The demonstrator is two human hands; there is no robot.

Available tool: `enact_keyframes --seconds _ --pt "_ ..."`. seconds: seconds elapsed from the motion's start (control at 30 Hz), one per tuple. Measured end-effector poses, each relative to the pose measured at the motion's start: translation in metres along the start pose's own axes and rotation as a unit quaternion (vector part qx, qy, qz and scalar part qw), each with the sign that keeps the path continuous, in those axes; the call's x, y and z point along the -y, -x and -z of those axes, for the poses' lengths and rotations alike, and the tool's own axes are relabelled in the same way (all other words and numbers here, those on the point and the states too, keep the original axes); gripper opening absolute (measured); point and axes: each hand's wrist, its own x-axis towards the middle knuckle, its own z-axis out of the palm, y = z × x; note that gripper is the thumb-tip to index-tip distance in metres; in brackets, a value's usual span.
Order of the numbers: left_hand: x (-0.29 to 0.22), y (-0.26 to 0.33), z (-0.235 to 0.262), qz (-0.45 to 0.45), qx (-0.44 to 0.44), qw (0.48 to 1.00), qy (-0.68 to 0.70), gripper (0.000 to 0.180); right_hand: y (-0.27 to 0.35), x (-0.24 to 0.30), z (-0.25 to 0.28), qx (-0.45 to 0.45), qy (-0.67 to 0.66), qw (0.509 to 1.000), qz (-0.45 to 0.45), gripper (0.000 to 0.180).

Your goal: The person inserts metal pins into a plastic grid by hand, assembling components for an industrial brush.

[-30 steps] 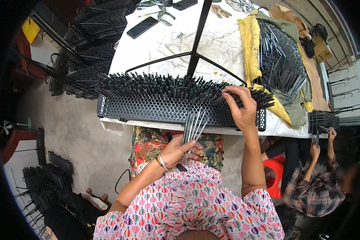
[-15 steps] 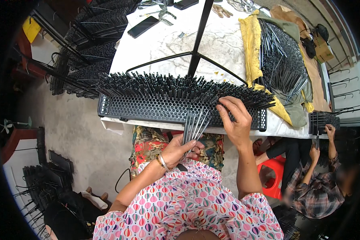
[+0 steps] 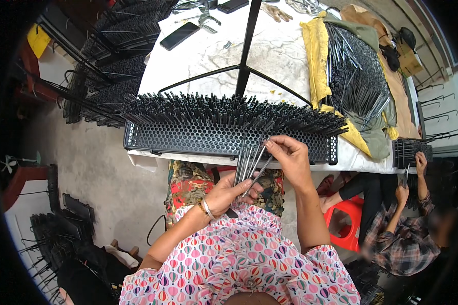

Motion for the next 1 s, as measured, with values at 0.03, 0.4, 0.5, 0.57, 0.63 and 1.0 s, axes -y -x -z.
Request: enact_keyframes --seconds 0.03,0.4,0.5,0.57,0.63,1.0 --pt "0.002 -0.001 0.001 -0.001 0.005 1.000 0.013 0.031 -0.001 0.000 0.001 -0.017 -0.016 0.999 0.025 0.012" --pt "0.005 -0.018 0.003 0.037 -0.021 0.999 0.012 0.031 -0.020 0.005 0.040 -0.246 0.064 0.935 0.247 0.012" --pt "0.005 -0.016 0.001 0.024 -0.017 1.000 0.011 0.031 -0.024 -0.001 0.043 -0.243 0.087 0.927 0.272 0.012" --pt "0.008 -0.016 0.005 0.028 -0.020 0.999 0.013 0.030 -0.023 -0.002 0.041 -0.240 0.098 0.923 0.285 0.013" --pt "0.009 -0.014 0.006 0.033 -0.023 0.999 0.015 0.029 -0.019 -0.001 0.037 -0.255 0.086 0.921 0.281 0.013" --pt "-0.028 0.008 0.022 -0.028 -0.055 0.997 -0.044 0.030 -0.022 -0.009 0.027 -0.230 0.273 0.893 0.275 0.013"
